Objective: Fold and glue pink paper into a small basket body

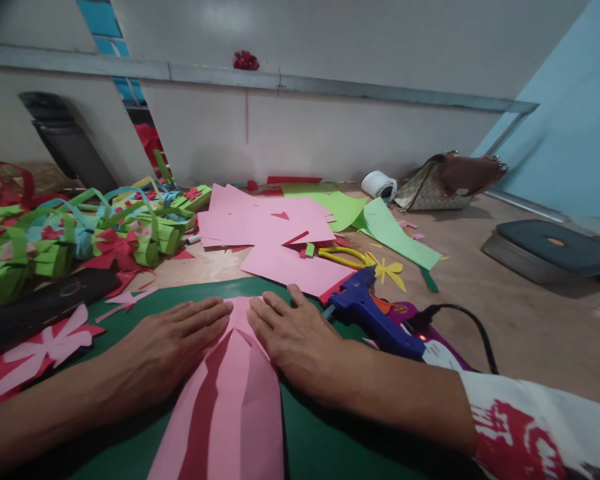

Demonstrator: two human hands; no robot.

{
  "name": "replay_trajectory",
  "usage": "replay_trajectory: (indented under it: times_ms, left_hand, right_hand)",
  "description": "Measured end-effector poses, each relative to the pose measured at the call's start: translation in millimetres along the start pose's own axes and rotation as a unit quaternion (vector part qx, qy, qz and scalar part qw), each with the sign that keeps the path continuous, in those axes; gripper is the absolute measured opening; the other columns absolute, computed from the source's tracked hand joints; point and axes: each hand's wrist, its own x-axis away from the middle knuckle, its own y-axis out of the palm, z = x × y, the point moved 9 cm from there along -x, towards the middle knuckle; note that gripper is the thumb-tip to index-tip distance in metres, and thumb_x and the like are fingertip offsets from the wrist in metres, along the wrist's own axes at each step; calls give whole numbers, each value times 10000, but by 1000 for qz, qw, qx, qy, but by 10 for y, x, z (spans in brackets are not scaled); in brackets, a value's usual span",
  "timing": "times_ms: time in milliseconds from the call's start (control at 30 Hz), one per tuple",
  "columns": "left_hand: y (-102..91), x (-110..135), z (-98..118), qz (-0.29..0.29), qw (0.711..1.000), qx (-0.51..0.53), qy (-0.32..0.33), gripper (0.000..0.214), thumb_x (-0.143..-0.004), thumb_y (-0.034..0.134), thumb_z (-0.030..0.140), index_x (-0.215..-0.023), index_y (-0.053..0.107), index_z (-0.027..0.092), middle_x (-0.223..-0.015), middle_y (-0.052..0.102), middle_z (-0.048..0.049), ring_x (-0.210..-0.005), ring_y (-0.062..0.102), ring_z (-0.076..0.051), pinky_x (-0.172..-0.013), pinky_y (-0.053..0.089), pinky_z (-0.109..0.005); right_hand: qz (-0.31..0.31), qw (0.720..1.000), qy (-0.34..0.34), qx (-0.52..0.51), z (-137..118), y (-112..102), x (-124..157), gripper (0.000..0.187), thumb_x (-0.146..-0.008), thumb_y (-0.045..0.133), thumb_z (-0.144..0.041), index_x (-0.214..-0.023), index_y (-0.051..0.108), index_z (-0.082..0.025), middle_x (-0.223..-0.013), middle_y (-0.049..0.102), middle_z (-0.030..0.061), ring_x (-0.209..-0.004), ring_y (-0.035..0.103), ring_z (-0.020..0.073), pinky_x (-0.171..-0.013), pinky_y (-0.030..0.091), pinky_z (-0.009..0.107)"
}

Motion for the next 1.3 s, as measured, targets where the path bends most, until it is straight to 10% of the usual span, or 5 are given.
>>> replay_trajectory:
  times_ms: [433,1300]
  left_hand:
    - [47,-32,-142,5,998,-17,-64,470,-910,329,247,-1365,376,135,-1473,316,-122,-1376,170,-332,-1054,262,-521]
    - [46,45,-16,-43,999,13,-17,503,-860,353,117,-1358,364,186,-1458,359,-72,-1353,272,-266,-1062,235,-513]
  right_hand:
    - [24,995,0,95,3,83,-193,418,-858,454,-122,-1275,472,-88,-1349,482,169,-1263,386,341,-967,334,585]
    - [10,998,-27,50,-30,47,17,444,-839,425,-93,-1280,470,-104,-1351,491,150,-1240,423,302,-970,343,543]
